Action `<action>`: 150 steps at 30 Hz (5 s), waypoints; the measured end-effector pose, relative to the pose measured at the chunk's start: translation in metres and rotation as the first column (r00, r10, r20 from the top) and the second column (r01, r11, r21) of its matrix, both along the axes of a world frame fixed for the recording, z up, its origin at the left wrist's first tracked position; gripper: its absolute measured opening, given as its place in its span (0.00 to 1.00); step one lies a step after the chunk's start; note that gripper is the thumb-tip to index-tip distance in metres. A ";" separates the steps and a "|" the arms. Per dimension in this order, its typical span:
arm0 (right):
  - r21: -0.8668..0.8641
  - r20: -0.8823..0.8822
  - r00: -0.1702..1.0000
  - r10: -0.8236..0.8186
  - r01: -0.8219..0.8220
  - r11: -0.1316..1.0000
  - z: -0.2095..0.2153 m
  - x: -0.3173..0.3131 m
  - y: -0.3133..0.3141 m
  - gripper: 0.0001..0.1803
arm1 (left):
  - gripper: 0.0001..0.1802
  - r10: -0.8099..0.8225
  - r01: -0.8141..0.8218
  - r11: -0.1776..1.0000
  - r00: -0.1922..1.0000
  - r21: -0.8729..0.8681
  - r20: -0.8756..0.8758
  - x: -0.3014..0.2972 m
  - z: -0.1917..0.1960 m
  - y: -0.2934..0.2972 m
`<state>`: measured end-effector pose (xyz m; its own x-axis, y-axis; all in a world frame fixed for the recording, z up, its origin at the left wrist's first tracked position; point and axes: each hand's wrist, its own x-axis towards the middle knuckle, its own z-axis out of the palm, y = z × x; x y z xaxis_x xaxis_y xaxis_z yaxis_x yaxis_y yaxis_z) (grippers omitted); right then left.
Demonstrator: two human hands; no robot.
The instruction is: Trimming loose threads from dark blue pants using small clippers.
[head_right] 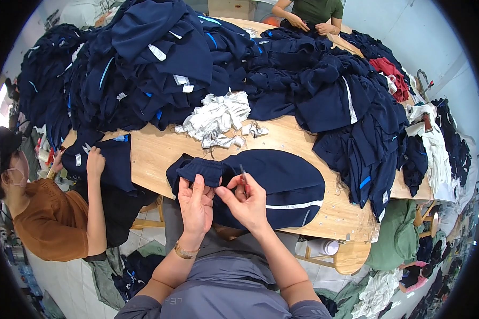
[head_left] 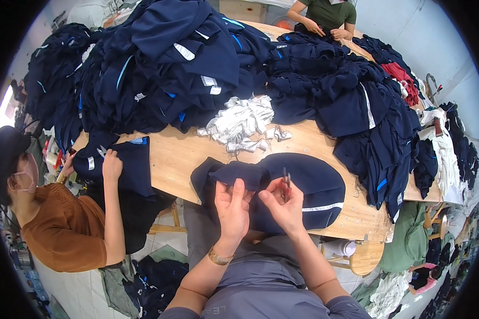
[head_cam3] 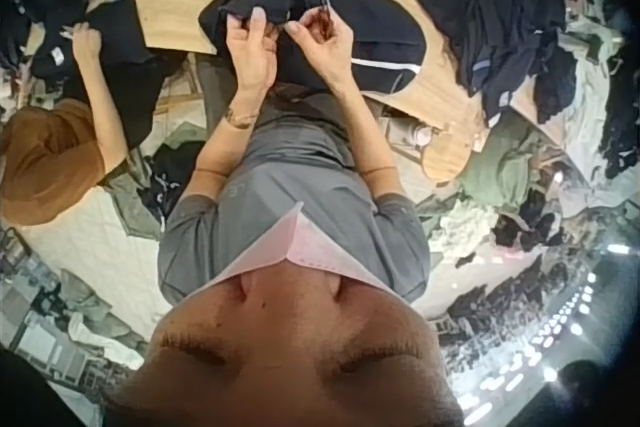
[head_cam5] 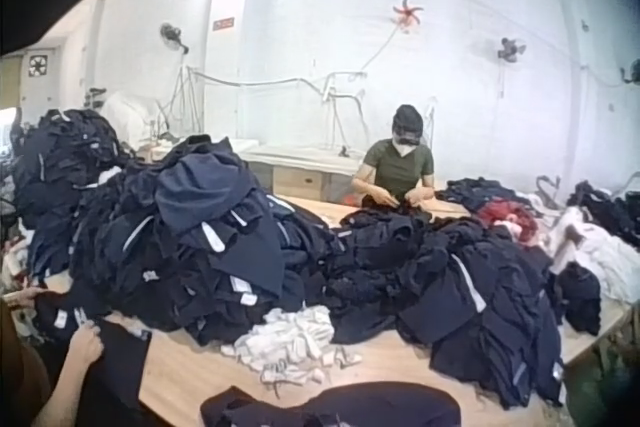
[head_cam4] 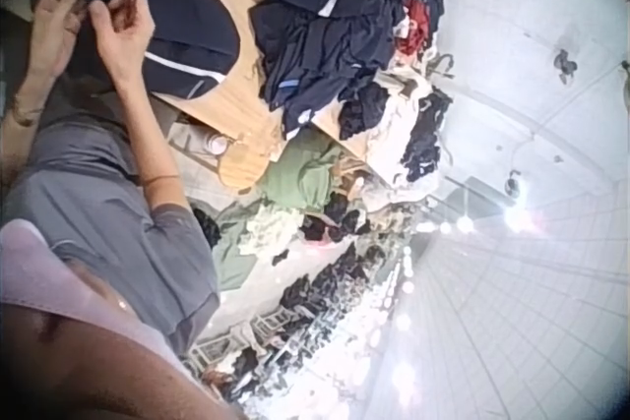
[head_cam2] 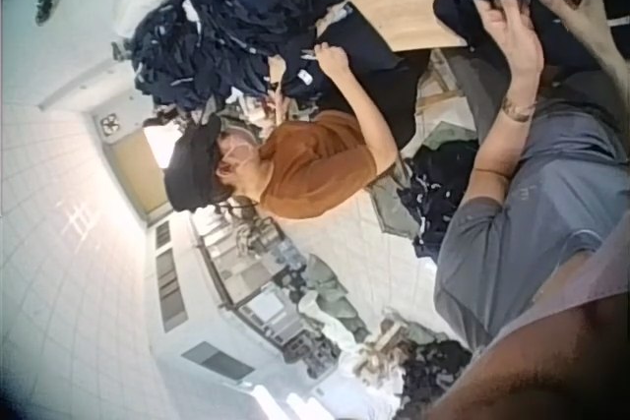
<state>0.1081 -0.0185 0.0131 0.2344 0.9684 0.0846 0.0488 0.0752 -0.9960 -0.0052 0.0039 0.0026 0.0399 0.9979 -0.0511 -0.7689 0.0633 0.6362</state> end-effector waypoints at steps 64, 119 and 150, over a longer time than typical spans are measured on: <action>0.269 0.829 0.541 -0.139 -0.170 0.948 0.005 0.016 0.011 0.14 | 0.06 0.042 -0.042 0.999 0.999 -0.015 -0.014 -0.003 0.009 0.004; 0.324 0.675 0.708 -0.210 -0.028 0.946 0.009 -0.014 0.002 0.10 | 0.06 0.303 -0.216 0.945 0.860 0.244 -0.411 0.009 -0.006 -0.009; 0.046 0.221 0.968 -0.115 0.108 0.993 0.009 -0.013 0.003 0.05 | 0.07 0.256 -0.206 0.960 0.920 0.188 -0.297 0.008 -0.009 -0.007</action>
